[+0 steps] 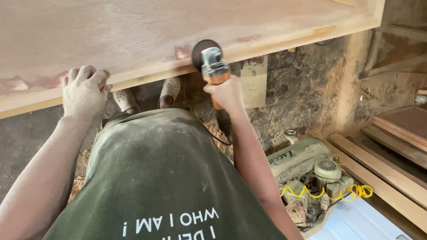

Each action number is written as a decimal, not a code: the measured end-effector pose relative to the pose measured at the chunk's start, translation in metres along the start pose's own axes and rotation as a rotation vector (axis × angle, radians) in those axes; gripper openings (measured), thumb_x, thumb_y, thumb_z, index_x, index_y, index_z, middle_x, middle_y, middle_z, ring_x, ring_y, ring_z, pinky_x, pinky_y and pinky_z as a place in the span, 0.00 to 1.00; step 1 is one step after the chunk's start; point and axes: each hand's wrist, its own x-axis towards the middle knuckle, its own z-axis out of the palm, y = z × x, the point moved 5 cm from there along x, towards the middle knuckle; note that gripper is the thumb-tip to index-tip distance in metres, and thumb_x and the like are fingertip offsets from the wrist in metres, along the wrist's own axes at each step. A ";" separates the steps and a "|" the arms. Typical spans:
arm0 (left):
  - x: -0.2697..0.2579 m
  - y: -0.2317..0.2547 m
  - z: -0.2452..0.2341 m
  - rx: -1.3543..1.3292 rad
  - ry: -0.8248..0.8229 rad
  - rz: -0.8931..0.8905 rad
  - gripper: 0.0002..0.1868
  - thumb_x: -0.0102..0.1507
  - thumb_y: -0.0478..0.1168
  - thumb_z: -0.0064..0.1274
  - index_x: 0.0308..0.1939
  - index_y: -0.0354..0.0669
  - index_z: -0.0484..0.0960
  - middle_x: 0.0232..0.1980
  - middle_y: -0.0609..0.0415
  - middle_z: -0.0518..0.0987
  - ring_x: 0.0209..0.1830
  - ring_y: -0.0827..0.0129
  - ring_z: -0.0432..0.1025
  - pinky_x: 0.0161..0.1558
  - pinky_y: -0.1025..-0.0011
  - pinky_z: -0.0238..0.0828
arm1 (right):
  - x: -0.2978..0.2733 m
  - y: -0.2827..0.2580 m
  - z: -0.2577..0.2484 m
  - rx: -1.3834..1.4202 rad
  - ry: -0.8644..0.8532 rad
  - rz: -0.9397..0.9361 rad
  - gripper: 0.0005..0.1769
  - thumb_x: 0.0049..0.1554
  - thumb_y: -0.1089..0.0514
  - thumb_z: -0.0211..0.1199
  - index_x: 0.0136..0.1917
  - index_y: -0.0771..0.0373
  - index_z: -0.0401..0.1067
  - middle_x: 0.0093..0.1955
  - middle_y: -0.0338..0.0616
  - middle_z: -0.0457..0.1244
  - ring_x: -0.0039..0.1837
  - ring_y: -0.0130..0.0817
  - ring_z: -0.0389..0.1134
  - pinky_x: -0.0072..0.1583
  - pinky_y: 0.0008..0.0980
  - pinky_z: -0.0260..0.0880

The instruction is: The person uses an angle grinder to sand the edges and surface of a large wooden panel, holding the panel steady with one hand while moving the tool with the other.

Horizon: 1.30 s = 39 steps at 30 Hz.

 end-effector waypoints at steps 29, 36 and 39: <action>-0.002 0.015 -0.003 0.124 -0.081 -0.130 0.17 0.72 0.52 0.51 0.64 0.58 0.81 0.66 0.52 0.74 0.70 0.58 0.63 0.75 0.52 0.51 | 0.133 0.150 -0.243 0.525 0.196 0.204 0.18 0.46 0.69 0.72 0.52 0.69 0.76 0.37 0.47 0.68 0.34 0.37 0.70 0.37 0.36 0.73; 0.030 0.093 -0.004 0.050 -0.244 -0.009 0.28 0.68 0.54 0.50 0.70 0.51 0.68 0.71 0.47 0.66 0.73 0.57 0.56 0.73 0.51 0.47 | 0.062 0.151 -0.204 0.673 0.299 0.112 0.16 0.45 0.70 0.67 0.49 0.67 0.77 0.37 0.45 0.70 0.34 0.33 0.72 0.37 0.33 0.74; 0.053 0.140 0.009 0.045 -0.143 0.212 0.29 0.67 0.51 0.51 0.69 0.45 0.70 0.67 0.45 0.70 0.70 0.56 0.59 0.69 0.50 0.52 | 0.018 0.133 -0.161 0.636 0.238 0.041 0.17 0.44 0.69 0.68 0.50 0.67 0.77 0.37 0.45 0.68 0.34 0.33 0.70 0.37 0.32 0.72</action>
